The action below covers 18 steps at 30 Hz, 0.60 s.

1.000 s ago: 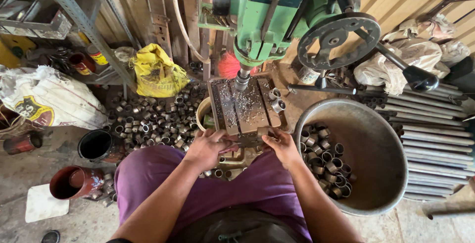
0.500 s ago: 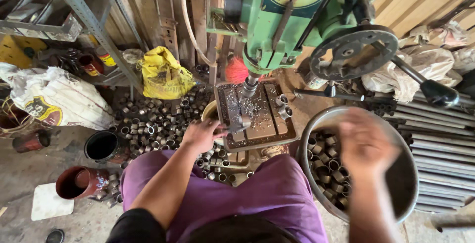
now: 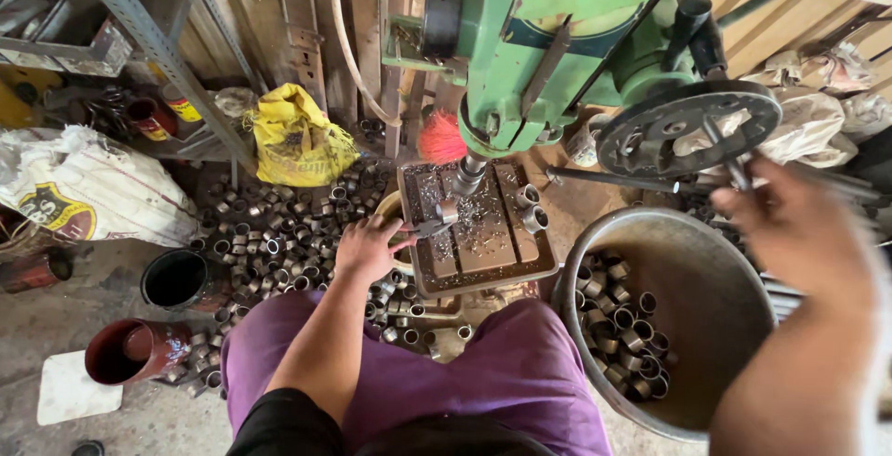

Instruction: The person operates a green drill press to machine small cylindrical metal parts. They pick up parts from a large metal basin, place them under the drill bit, and use a lever to lower the drill. After drilling, they remove the parts and place them into a pile on the floor.

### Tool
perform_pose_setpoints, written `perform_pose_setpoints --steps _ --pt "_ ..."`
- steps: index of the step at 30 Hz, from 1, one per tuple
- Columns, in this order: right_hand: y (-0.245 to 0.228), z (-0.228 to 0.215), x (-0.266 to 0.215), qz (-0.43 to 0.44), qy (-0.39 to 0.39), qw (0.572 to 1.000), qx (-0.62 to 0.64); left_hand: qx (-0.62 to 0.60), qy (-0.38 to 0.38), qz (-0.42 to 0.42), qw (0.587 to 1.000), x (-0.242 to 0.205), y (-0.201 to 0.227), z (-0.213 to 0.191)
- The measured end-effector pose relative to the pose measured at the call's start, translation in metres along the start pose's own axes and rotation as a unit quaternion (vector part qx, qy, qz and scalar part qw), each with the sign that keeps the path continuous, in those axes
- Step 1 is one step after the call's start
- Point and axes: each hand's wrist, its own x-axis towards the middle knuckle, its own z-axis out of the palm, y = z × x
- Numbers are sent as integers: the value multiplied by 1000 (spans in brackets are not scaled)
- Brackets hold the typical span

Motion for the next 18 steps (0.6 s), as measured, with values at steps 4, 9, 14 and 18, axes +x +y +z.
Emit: perform_pose_setpoints --steps 4,9,14,18 --pt "-17 71 0 40 12 961 273 16 -5 4 1000 2 -1 5" --pt "-20 74 -6 15 102 966 238 20 7 14 1000 3 -5 15" --pt "-15 38 -11 29 77 951 298 18 -22 4 1000 4 -3 11" --pt "-6 70 -5 16 98 935 340 14 -12 -11 1000 0 3 0"
